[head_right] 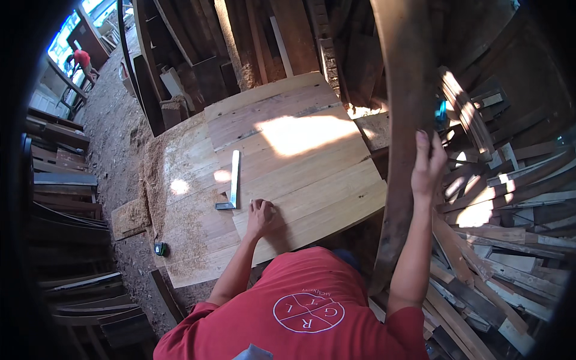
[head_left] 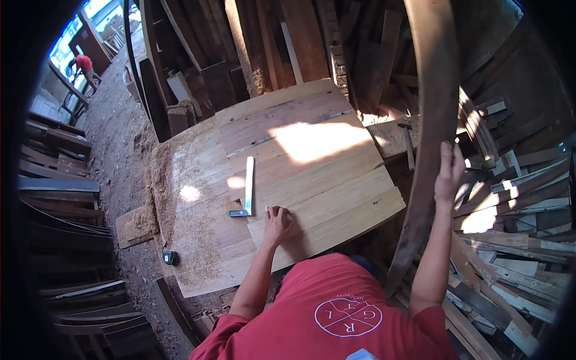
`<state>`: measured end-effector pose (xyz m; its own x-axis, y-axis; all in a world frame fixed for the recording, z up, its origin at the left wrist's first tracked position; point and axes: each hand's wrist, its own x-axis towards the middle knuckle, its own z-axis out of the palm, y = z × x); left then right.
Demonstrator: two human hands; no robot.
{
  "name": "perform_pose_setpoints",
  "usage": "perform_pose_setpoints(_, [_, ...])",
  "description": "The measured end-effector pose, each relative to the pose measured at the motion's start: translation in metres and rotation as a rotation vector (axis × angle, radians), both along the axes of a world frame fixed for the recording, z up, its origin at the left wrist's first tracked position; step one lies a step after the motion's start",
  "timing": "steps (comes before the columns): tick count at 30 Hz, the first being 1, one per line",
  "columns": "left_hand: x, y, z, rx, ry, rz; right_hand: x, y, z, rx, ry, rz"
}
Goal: The person marks lines across wooden boards using a square ruler and a pencil, positions a curved wooden strip over the boards, and hammers nails into it with a hammer.
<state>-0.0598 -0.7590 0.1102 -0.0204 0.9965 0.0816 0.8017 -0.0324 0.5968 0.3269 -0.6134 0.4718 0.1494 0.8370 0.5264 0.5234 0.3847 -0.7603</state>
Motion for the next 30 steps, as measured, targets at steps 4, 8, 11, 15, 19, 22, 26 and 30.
perform_pose_setpoints(4, [-0.002,0.004,0.007,-0.066,-0.023,-0.002,-0.036,0.062,-0.010,-0.057,-0.046,0.055])
perform_pose_setpoints(8, [0.000,0.008,0.012,-0.102,-0.050,0.020,-0.043,0.108,-0.062,-0.269,-0.096,0.072])
perform_pose_setpoints(11, [0.007,0.010,0.015,-0.128,-0.052,0.059,-0.040,0.116,-0.131,-0.311,-0.085,0.051])
perform_pose_setpoints(15, [0.008,0.007,0.019,-0.200,-0.057,0.102,-0.038,0.106,-0.197,-0.662,-0.212,0.016])
perform_pose_setpoints(19, [0.009,0.013,0.022,-0.230,-0.033,0.087,-0.021,0.096,-0.259,-0.759,-0.248,-0.008])
perform_pose_setpoints(22, [0.012,0.019,0.028,-0.285,-0.003,0.096,-0.006,0.084,-0.284,-0.817,-0.239,-0.027])
perform_pose_setpoints(26, [0.011,0.027,0.031,-0.286,0.058,0.105,0.007,0.059,-0.300,-0.803,-0.290,-0.053])
perform_pose_setpoints(30, [0.017,0.037,0.026,-0.281,0.141,0.086,0.020,0.035,-0.320,-0.845,-0.299,-0.102])
